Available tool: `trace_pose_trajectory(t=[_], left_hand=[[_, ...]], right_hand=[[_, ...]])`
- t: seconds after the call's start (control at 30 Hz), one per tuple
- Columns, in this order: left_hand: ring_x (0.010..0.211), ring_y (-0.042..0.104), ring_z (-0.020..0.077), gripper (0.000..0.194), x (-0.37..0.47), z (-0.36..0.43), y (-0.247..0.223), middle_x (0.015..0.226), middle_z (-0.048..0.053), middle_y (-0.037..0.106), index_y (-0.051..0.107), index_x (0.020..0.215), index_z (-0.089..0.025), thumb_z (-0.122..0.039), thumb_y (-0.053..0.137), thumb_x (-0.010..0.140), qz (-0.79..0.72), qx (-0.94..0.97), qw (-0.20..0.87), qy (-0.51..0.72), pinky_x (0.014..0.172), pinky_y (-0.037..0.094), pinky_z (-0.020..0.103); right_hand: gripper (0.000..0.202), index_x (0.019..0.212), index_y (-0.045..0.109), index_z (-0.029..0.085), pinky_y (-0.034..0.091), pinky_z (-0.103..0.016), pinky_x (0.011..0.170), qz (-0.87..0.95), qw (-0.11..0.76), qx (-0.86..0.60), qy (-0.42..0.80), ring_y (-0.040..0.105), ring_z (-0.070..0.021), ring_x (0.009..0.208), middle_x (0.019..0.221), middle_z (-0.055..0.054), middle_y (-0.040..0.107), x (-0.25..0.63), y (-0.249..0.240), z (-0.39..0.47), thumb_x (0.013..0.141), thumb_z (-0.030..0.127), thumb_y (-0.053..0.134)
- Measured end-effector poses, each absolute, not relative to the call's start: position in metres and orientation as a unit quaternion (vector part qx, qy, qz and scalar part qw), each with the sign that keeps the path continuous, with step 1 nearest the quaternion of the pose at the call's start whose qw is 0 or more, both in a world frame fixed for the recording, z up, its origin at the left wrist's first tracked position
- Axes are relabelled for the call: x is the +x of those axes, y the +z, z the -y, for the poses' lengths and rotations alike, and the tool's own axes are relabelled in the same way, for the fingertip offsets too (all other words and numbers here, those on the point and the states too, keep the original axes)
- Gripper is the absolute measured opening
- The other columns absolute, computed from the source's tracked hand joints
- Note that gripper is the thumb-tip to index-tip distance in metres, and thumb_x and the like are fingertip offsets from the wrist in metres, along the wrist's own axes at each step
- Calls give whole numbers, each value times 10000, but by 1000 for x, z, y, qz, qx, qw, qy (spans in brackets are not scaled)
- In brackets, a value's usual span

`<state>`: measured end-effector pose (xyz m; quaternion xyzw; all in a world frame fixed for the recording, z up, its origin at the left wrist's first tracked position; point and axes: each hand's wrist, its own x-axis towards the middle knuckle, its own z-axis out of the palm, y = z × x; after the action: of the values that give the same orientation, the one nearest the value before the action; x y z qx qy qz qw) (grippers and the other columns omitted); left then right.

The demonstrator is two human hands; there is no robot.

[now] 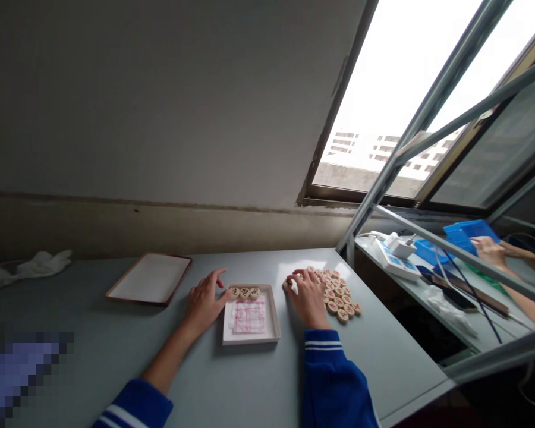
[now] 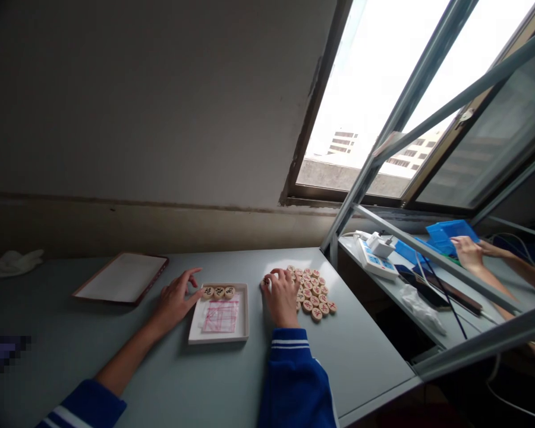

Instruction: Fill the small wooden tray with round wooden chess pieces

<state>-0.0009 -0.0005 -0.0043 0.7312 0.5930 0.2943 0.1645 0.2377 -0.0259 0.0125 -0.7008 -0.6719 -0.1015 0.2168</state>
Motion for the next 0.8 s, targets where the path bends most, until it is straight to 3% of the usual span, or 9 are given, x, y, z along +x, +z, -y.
trace_pose_trajectory(t=[0.13, 0.3, 0.47, 0.63, 0.8], left_hand=[[857, 576, 176, 345, 0, 1, -3, 790, -3, 591, 416, 1112, -206, -283, 409, 776, -592, 743, 165, 265, 769, 383, 319], [729, 588, 159, 301, 2, 2, -1, 717, -11, 581, 404, 1073, -169, -292, 384, 798, -596, 752, 164, 228, 717, 379, 286], [742, 578, 164, 172, 2, 4, 2, 727, 8, 613, 503, 864, -194, -313, 389, 813, -595, 769, 134, 190, 690, 348, 270], [762, 569, 169, 274, 1, 3, 3, 732, 22, 647, 586, 704, -202, -351, 390, 823, -584, 782, 134, 172, 677, 322, 261], [767, 583, 176, 356, 1, 3, 4, 764, 55, 679, 653, 688, -190, -374, 382, 830, -586, 779, 148, 170, 673, 317, 258]], right_hand=[[137, 876, 634, 276, 330, -324, 811, 735, 254, -628, -9, 475, -186, 933, 973, -7, 562, 224, 21, 34, 750, 328, 628], [134, 869, 620, 266, 281, -330, 775, 762, 224, -607, 11, 485, -185, 881, 911, -1, 581, 213, 17, 35, 737, 277, 643], [131, 906, 576, 231, 253, -308, 743, 766, 224, -602, -13, 487, -167, 827, 851, 4, 579, 206, 13, 33, 778, 200, 572], [24, 782, 532, 180, 251, -291, 739, 760, 215, -611, -49, 493, -151, 767, 808, 1, 556, 203, 11, 34, 784, 156, 527], [138, 755, 549, 195, 263, -275, 714, 719, 215, -657, -71, 517, -140, 744, 792, 7, 564, 219, 20, 36, 833, 296, 499]])
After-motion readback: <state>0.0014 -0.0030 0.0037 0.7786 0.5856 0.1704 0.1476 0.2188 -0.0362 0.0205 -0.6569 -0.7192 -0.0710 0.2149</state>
